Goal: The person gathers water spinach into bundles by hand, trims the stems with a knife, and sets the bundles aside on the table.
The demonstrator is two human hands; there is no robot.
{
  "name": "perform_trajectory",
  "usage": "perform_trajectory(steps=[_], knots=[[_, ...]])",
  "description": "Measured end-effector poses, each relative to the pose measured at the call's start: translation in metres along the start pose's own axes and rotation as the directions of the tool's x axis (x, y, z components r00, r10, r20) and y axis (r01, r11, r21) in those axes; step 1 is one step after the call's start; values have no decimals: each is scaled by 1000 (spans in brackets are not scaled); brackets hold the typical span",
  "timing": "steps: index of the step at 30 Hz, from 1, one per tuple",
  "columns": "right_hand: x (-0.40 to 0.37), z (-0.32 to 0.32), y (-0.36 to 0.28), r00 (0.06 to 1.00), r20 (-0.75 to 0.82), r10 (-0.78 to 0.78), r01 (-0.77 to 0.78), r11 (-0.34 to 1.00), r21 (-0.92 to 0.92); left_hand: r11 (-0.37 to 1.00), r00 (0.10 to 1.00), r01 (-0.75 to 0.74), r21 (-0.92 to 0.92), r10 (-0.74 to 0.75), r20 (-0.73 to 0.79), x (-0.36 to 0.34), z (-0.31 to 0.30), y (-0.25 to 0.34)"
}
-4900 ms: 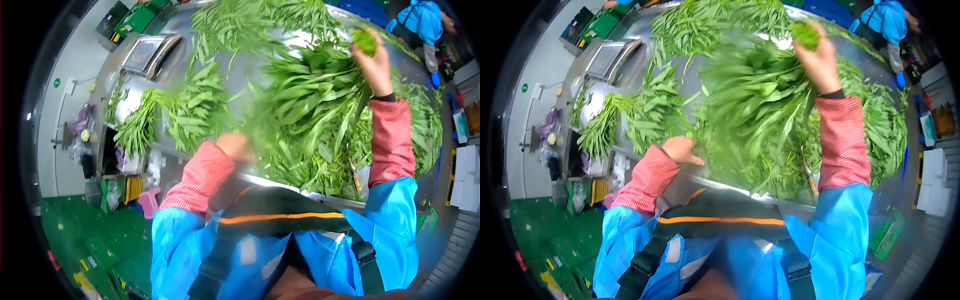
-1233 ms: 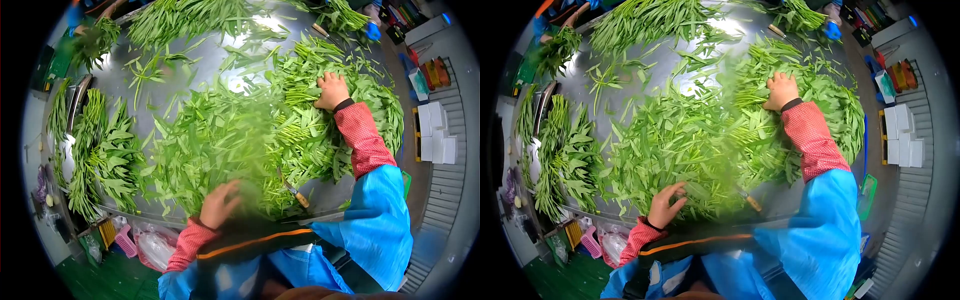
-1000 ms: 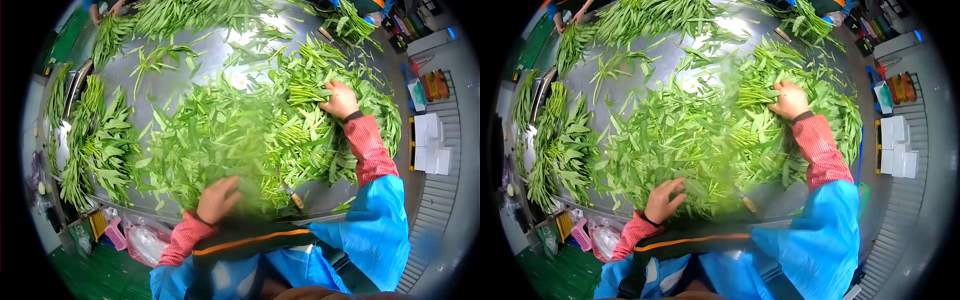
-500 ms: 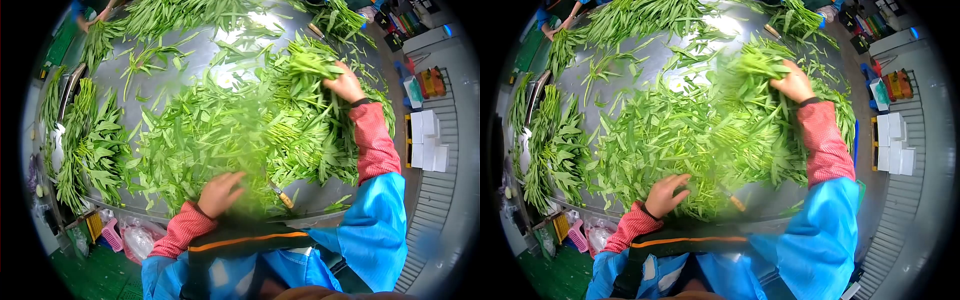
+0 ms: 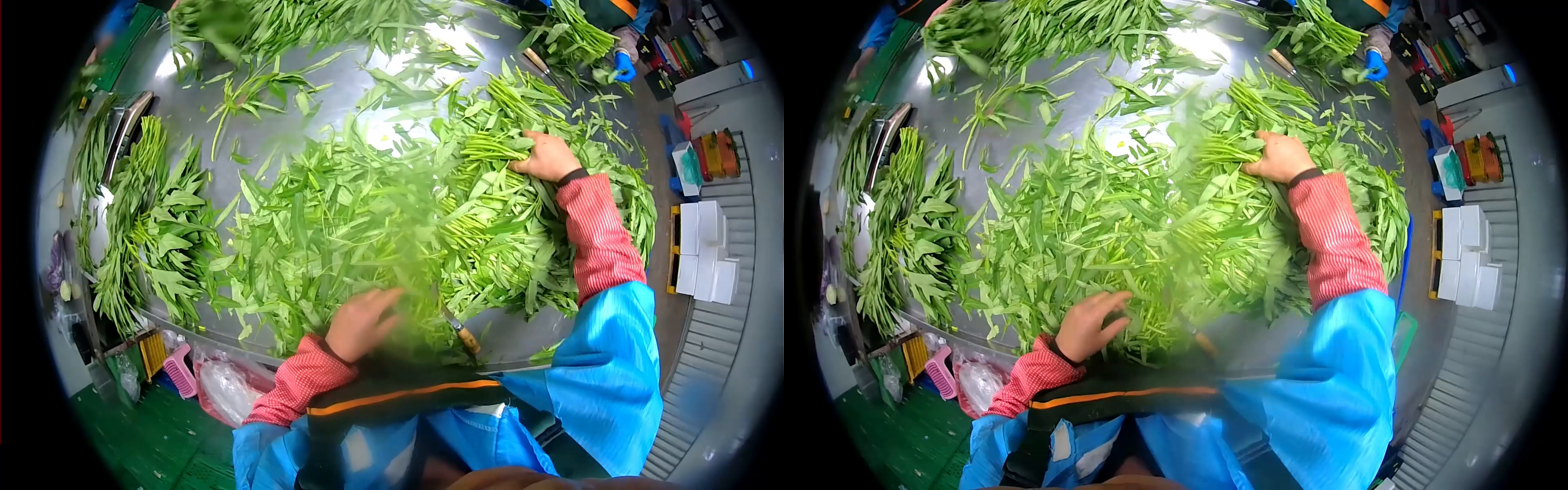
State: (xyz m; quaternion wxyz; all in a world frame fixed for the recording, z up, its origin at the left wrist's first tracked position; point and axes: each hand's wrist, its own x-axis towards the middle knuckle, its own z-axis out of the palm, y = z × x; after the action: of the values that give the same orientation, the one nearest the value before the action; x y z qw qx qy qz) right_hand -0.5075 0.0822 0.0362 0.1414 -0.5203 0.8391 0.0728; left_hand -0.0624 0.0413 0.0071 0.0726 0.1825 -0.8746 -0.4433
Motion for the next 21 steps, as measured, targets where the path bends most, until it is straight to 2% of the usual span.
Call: perform_trajectory(steps=[1, 2, 3, 5, 6, 7, 12, 14, 16, 17, 18, 19, 21], knots=[[-9, -1, -5, 995, -100, -13, 10, 999, -33, 1000, 1000, -3, 0, 3, 11, 1, 0, 0], [-14, -5, -7, 992, -125, -16, 14, 1000, -23, 1000, 1000, -8, 0, 8, 21, 2, 1, 0], [-13, -10, -1, 998, -65, -7, 14, 994, 107, 1000, 999, -14, 1, 14, 33, 4, 1, 0], [-12, -9, 19, 987, -151, 54, 11, 916, 401, 997, 998, -46, -63, 49, 34, 11, 3, 1], [-5, -3, 36, 978, -185, 92, 31, 822, 569, 993, 997, -63, -95, 66, 33, 16, 4, 2], [-8, -14, 40, 979, -198, 55, 77, 796, 600, 989, 995, -72, -132, 81, 65, 23, 4, 4], [-20, -43, 61, 964, -161, 211, -7, 627, 779, 918, 971, -100, -385, 175, 163, 90, -4, 37], [-31, -56, 57, 958, -136, 253, -43, 596, 802, 831, 963, -38, -555, 180, 203, 115, 1, 45], [-32, -54, 57, 952, -170, 253, 0, 558, 830, 663, 957, 76, -745, 163, 242, 138, 13, 52], [-31, -52, 59, 949, -186, 255, 21, 538, 843, 656, 960, 58, -753, 170, 223, 150, 18, 53], [-28, -51, 64, 946, -212, 244, 7, 639, 769, 648, 963, 42, -760, 178, 205, 161, 25, 54], [-24, -48, 65, 953, -183, 241, -25, 665, 746, 640, 965, 27, -768, 184, 187, 170, 31, 54], [-19, -42, 56, 965, -219, 145, 33, 761, 648, 650, 960, 3, -760, 210, 183, 178, 40, 55]])
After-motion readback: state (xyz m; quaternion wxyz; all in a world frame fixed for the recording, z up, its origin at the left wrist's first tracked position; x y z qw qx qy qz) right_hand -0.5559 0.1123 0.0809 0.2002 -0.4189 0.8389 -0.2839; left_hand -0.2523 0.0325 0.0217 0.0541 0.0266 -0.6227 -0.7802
